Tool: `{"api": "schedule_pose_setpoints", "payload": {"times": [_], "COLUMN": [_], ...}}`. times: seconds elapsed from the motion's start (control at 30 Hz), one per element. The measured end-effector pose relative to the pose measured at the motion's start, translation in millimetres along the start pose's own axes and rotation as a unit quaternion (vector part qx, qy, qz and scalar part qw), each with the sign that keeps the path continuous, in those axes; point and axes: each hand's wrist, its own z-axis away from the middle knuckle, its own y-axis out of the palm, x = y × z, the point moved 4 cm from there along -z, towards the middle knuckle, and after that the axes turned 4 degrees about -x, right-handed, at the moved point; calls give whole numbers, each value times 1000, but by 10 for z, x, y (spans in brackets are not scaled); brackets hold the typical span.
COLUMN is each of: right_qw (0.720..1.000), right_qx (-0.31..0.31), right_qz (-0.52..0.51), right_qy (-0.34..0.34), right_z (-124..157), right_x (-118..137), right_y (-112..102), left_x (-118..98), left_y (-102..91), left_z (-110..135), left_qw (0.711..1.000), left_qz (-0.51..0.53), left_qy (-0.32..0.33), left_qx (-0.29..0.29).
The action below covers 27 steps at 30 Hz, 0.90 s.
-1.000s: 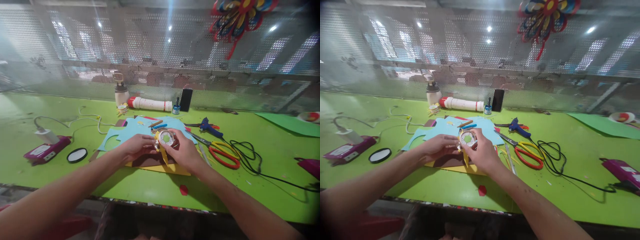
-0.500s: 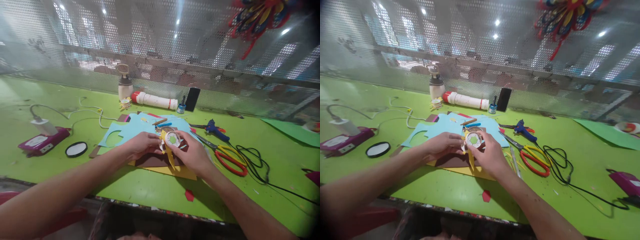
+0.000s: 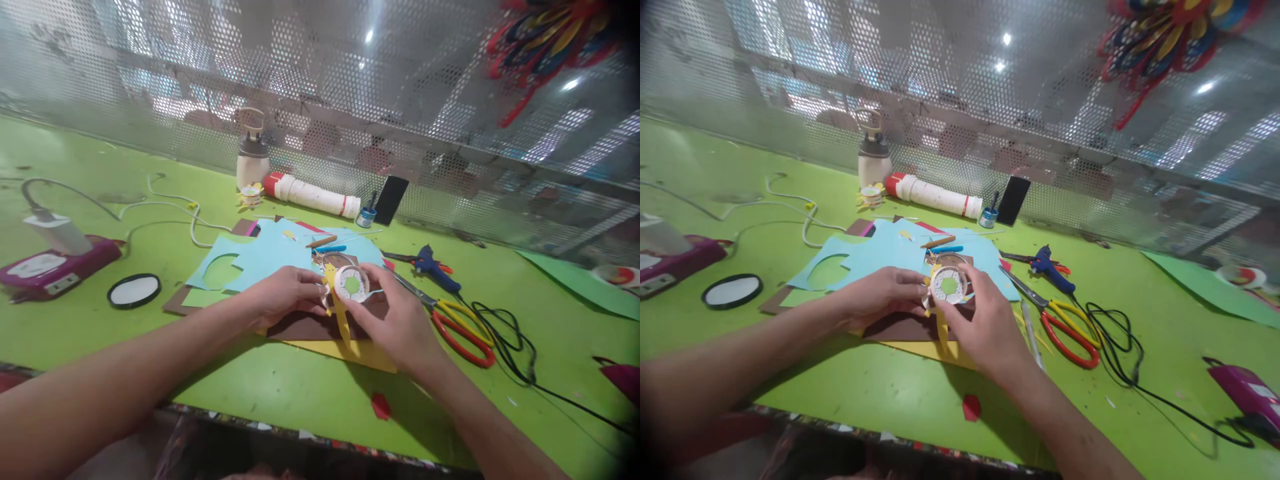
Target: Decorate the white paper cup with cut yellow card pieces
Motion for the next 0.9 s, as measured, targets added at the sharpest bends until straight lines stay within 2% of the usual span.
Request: {"api": "schedule_pose_setpoints", "payload": {"times": [0.1,0.17,0.33,0.57,0.9], "right_qw": [997,994,994,994,994], "right_qx": [5,14,36,60,46], "right_qz": [48,64,67,62,64], "right_qy": [-66,-82,-77,-61,-70], "right_z": [48,65,74,76,85], "right_x": [74,94,99,68,75], "right_y": [51,64,78,102,104], "left_x": [1,3,11,-20,-20], "left_y": [5,11,33,39,58], "left_z": [14,20,38,69,105], "left_qw": [1000,1000,1000,1000,1000], "left_qz": [-8,-8,5,-9,-14], "left_qy": [0,4,4,0,5], "left_qx": [3,10,20,-5,-20]}}
